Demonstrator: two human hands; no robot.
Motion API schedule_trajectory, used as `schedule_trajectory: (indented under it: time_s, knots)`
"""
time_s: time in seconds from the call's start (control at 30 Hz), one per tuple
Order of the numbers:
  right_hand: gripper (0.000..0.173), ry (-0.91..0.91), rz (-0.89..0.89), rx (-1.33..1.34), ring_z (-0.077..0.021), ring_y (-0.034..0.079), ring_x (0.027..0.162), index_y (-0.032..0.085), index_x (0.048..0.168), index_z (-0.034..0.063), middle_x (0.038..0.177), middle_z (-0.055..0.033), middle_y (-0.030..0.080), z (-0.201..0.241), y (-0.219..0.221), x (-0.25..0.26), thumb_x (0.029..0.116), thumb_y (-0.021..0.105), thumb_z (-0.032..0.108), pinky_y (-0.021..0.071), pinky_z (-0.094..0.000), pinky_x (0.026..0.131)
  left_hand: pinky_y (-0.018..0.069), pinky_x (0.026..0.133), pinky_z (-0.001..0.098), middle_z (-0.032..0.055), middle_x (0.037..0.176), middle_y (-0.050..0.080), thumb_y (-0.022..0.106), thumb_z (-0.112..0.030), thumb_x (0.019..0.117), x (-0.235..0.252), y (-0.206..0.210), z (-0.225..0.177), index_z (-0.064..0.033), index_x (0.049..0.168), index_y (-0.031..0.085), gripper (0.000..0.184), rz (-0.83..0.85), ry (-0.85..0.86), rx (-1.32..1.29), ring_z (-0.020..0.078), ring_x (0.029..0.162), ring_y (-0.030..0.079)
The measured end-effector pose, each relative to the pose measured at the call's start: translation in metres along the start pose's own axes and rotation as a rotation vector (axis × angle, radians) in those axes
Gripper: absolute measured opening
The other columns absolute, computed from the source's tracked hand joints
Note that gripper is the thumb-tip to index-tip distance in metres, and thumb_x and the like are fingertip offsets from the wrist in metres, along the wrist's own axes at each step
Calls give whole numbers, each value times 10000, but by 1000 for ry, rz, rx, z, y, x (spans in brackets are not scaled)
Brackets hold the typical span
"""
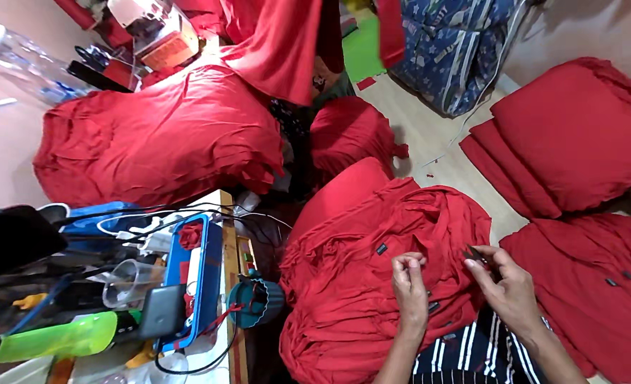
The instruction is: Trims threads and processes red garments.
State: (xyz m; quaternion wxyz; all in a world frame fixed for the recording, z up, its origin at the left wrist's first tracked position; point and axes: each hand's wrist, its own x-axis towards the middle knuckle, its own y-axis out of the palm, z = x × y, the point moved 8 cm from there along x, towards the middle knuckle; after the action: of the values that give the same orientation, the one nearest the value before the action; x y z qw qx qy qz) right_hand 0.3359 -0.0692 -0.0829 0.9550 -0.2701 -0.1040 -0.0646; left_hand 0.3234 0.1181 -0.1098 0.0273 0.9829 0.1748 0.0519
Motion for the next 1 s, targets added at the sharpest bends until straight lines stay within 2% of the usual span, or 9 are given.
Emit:
schedule_trajectory:
  time_s: [0.1,0.2,0.23,0.3,0.37,0.47,0.6,0.77,1.0]
  knots:
    - [353,73,-57,80,-24,606,762,659,1166,-44,936,-102,694,-7,-9,2,973,597,245,496,-192,690,533,877,256,85,931,662,339,-133,1050,-8,-18,-24,72,956,571,323,35,100,75,73,930,644]
    - [344,89,-66,105,35,593,762,657,1154,-42,933,-68,694,-9,-12,3,966,609,241,483,-137,690,534,740,248,67,757,656,432,-139,1012,-22,-19,-51,33,751,643,377,380,171,193,86,756,636]
    - [343,87,-66,105,40,590,760,656,1153,-45,931,-67,692,-9,-12,3,965,610,238,479,-132,685,542,754,281,94,773,684,503,-178,1003,-30,-14,-59,35,739,682,383,578,198,244,130,772,660]
    - [346,84,-61,110,16,593,754,655,1155,-59,933,-90,692,-8,-10,2,964,609,226,480,-148,679,515,946,404,140,1010,753,623,-284,980,-49,-5,-64,14,823,771,367,982,158,327,240,1023,691]
    - [348,80,-52,105,-7,596,745,656,1159,-59,921,-98,691,-6,-8,2,965,608,226,488,-173,673,501,1014,387,167,1138,728,717,-239,930,-53,-3,-63,18,912,786,268,1098,101,318,253,1132,664]
    - [354,78,-22,86,-29,596,739,659,1171,-42,908,-85,687,-3,-6,2,963,604,240,493,-204,674,549,942,325,168,1077,725,698,-96,912,-28,-6,-62,61,970,742,173,774,131,297,201,1040,691]
    - [368,64,12,66,-55,607,744,664,1173,-37,918,-93,695,0,0,0,964,596,257,497,-232,677,549,767,295,152,971,694,597,-74,966,9,-13,-53,57,1046,707,189,342,70,452,157,829,661]
    - [368,58,20,43,-142,628,767,674,1172,-14,909,-106,699,6,4,0,952,602,271,509,-355,719,533,926,412,220,1120,699,549,-176,1036,26,5,-26,76,1221,663,333,382,-121,489,266,1008,683]
    - [352,28,56,33,-124,622,727,676,1174,-14,910,-110,697,13,14,-3,961,603,256,516,-300,664,505,699,230,63,871,665,564,-47,985,29,22,0,73,1154,644,222,218,-185,136,35,716,582]
